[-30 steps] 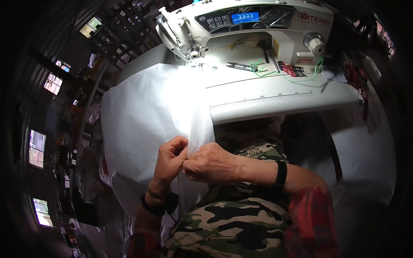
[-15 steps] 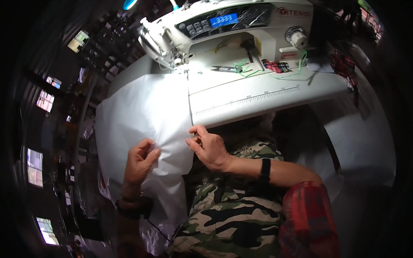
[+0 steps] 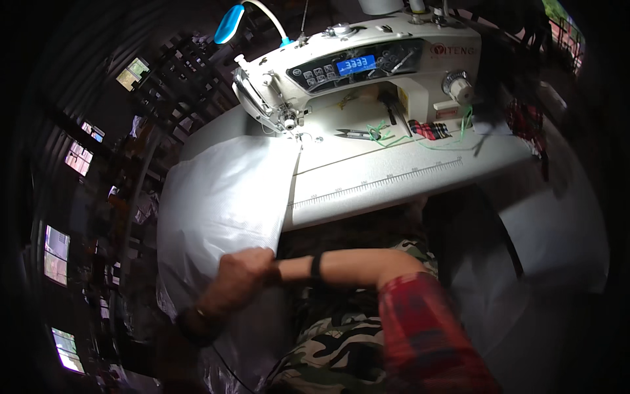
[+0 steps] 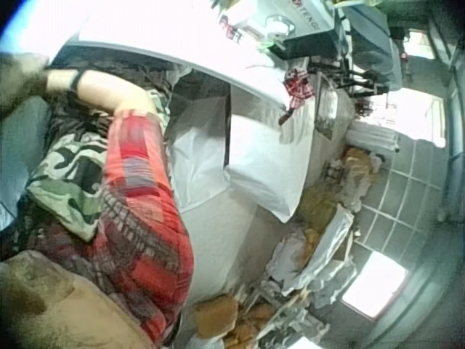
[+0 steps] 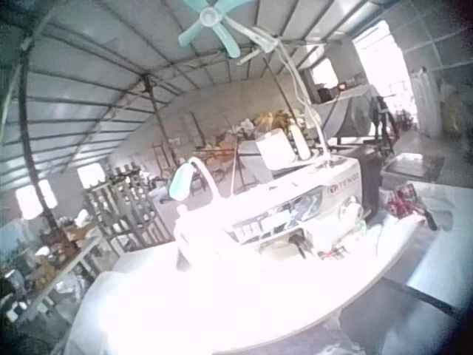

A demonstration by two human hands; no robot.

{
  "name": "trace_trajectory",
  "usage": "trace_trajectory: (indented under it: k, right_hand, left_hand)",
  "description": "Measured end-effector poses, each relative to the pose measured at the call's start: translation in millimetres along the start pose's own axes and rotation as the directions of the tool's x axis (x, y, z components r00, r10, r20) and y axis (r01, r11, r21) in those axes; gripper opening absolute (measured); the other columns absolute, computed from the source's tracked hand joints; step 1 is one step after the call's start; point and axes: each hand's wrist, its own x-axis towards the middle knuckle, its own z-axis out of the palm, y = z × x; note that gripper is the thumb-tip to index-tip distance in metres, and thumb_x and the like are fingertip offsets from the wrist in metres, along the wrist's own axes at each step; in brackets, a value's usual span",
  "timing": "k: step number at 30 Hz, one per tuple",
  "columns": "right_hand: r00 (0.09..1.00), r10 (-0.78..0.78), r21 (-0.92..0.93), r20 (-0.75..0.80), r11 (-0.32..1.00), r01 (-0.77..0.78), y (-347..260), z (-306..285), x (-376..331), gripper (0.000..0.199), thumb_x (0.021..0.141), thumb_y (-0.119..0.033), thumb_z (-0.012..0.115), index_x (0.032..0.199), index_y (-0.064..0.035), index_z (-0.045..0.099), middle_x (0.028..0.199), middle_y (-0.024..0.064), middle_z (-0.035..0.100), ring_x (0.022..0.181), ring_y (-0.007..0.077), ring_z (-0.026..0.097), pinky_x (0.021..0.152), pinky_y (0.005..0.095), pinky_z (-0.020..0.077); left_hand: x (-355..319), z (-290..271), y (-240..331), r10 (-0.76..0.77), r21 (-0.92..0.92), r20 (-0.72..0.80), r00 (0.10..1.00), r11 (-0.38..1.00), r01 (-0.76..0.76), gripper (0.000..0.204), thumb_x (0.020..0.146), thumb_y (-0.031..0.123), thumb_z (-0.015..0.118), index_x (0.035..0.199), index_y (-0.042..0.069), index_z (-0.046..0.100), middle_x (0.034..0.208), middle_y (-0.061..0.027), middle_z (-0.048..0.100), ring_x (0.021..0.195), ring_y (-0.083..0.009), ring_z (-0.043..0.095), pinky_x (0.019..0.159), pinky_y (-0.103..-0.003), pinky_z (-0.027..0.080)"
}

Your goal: Sewing the edges of large white plastic sheets using an industrial sewing machine in a workshop environment.

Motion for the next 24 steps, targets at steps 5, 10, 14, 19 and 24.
trace_trajectory:
  k: [5, 10, 14, 19, 24]
  right_hand:
    - [0.915, 0.217, -0.015, 0.34, 0.974, -0.225, -19.4, -86.1, -48.9, 0.025, 0.086, -0.024, 0.062, 0.088, -0.0003, 0.069, 0.087, 0.0219, 0.069, 0.087, 0.0384, 0.067, 0.078, 0.0424, 0.0543]
    - [0.971, -0.072, -0.477, -0.226, 0.878, -0.046, 9.3, -196.8, -53.3, 0.02, 0.076, -0.004, 0.061, 0.096, -0.0078, 0.064, 0.085, 0.0107, 0.062, 0.073, 0.0308, 0.064, 0.066, 0.04, 0.0539]
    - [0.99, 0.106, -0.589, -0.098, 0.796, -0.144, 41.1, -235.9, -39.6, 0.035, 0.082, 0.001, 0.058, 0.114, -0.0117, 0.06, 0.117, 0.0097, 0.057, 0.085, 0.0307, 0.066, 0.074, 0.0408, 0.055]
    - [0.994, 0.1, -0.574, -0.033, 0.813, -0.101, 56.4, -245.5, -37.0, 0.027, 0.085, 0.0, 0.058, 0.108, -0.0153, 0.061, 0.114, 0.0082, 0.057, 0.088, 0.0314, 0.065, 0.076, 0.0419, 0.0539]
    - [0.985, 0.169, -0.415, 0.023, 0.898, -0.144, 52.7, -250.9, -31.1, 0.015, 0.091, -0.005, 0.057, 0.103, -0.0135, 0.059, 0.11, 0.0087, 0.058, 0.089, 0.0338, 0.064, 0.078, 0.0448, 0.0521]
  left_hand:
    - [-31.0, 74.1, -7.6, -0.191, 0.088, -0.175, 0.966, 0.974, 0.208, 0.01, 0.077, 0.007, 0.061, 0.079, 0.007, 0.051, 0.072, -0.01, 0.055, 0.07, -0.0299, 0.06, 0.059, -0.041, 0.048]
    - [-29.6, 83.7, 0.5, -0.386, -0.113, -0.343, 0.857, 0.922, 0.37, 0.009, 0.077, 0.004, 0.063, 0.082, 0.006, 0.056, 0.072, -0.0085, 0.052, 0.074, -0.0281, 0.059, 0.061, -0.04, 0.049]
    - [-34.9, 78.9, 5.3, -0.448, -0.231, -0.403, 0.798, 0.894, 0.385, 0.016, 0.075, 0.001, 0.064, 0.09, 0.005, 0.061, 0.072, -0.0071, 0.054, 0.081, -0.0266, 0.059, 0.064, -0.04, 0.05]
    - [-38.1, 64.1, 19.9, -0.437, -0.172, -0.377, 0.816, 0.899, 0.402, 0.028, 0.076, 0.001, 0.061, 0.103, 0.003, 0.063, 0.075, -0.0088, 0.058, 0.078, -0.0258, 0.06, 0.063, -0.038, 0.051]
    - [-42.3, 67.2, 29.8, -0.442, -0.228, -0.345, 0.828, 0.895, 0.383, 0.048, 0.075, -0.005, 0.058, 0.122, 0.0, 0.06, 0.079, -0.0128, 0.059, 0.065, -0.029, 0.062, 0.056, -0.039, 0.049]
